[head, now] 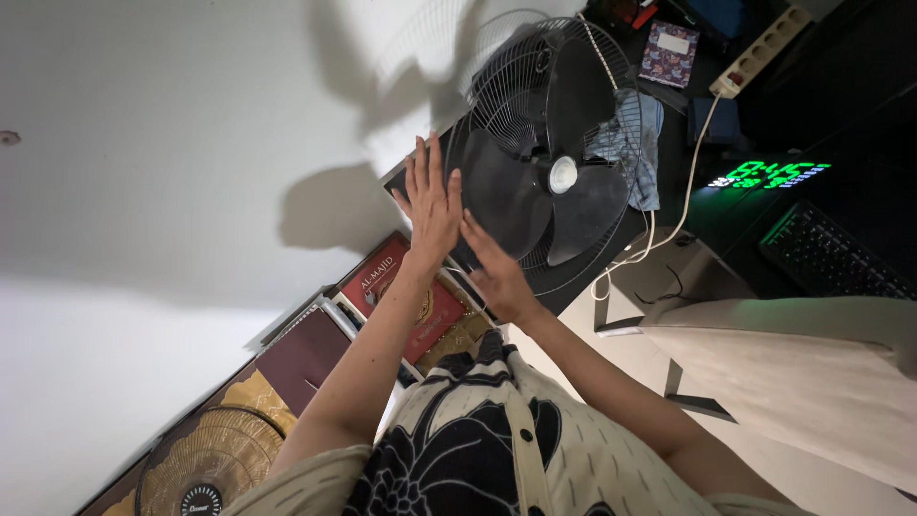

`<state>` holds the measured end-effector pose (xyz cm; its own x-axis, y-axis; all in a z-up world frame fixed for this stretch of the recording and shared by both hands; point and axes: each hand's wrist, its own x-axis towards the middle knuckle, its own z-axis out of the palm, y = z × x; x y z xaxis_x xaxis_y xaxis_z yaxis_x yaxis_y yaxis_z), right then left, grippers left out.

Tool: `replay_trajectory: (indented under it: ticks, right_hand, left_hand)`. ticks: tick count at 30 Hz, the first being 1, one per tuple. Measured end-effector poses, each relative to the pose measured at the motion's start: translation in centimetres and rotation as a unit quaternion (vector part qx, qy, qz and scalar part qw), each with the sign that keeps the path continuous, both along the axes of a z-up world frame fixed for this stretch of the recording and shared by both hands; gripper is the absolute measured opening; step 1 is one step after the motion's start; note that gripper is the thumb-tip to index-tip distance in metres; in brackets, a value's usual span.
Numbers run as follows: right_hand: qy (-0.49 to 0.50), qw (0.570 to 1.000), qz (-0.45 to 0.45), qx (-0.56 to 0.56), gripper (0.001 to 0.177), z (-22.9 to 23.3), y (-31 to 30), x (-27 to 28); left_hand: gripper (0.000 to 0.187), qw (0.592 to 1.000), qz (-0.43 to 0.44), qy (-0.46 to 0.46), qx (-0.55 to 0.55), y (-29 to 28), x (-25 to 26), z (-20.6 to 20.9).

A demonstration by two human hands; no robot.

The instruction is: The person assembles a table fan by hand. They first secure the fan blades onto the motor hub, then attach the front wire cage to complete the assembly.

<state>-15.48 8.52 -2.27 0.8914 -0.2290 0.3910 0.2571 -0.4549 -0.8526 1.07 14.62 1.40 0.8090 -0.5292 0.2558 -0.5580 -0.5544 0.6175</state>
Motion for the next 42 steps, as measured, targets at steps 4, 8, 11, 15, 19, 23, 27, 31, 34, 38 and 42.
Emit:
replay_trajectory:
  ticks: [4,8,11,15,19,23,27,31,34,38,42]
  right_hand:
    - [-0.154,0.972,-0.179,0.021,0.054,0.0,-3.5,2.7]
    - [-0.091,0.973,-0.157,0.143,0.061,-1.2,-5.2,6.0]
    - [-0.091,0.989,-0.102,0.063,0.043,-1.2,-3.1,4.4]
    - [-0.052,0.967,-0.123,0.215,0.054,-0.2,-0.6,2.0]
    - [-0.016,0.946,-0.246,0.210,0.060,0.7,-2.0,0.4]
    - [0.000,0.933,-0.288,0.216,0.059,1.1,-2.8,-0.9]
    - [0.004,0.925,-0.316,0.211,0.052,0.9,-3.7,-1.3]
    - [0.015,0.918,-0.344,0.196,0.045,0.4,-3.9,-1.7]
    - [0.013,0.914,-0.348,0.207,0.042,-0.1,-3.8,-2.0]
    - [0.010,0.909,-0.351,0.225,0.041,-0.6,-3.5,-1.9]
    - [0.014,0.907,-0.353,0.230,0.041,-0.6,-2.7,-1.7]
  left_hand:
    - [0.058,1.000,-0.023,-0.014,-0.011,0.0,0.2,0.2]
    - [0.056,0.999,-0.030,0.035,-0.017,-0.2,0.2,-0.2]
    - [0.056,0.999,-0.010,-0.036,-0.023,-0.5,0.2,-0.3]
    - [0.059,0.995,-0.030,0.066,-0.070,-0.2,0.2,-0.1]
    - [0.060,0.996,-0.032,0.002,-0.087,-0.4,0.4,-0.6]
    - [0.061,0.993,-0.030,-0.016,-0.109,-0.5,0.4,-1.0]
    - [0.056,0.993,-0.011,0.001,-0.115,-0.6,0.4,-0.6]
    - [0.051,0.991,0.020,0.010,-0.130,-0.5,0.5,1.0]
    - [0.057,0.993,0.024,0.017,-0.118,-0.3,0.8,2.6]
    - [0.064,0.990,-0.014,0.065,-0.121,0.2,1.3,3.1]
    - [0.059,0.987,-0.036,0.102,-0.121,0.2,1.4,2.0]
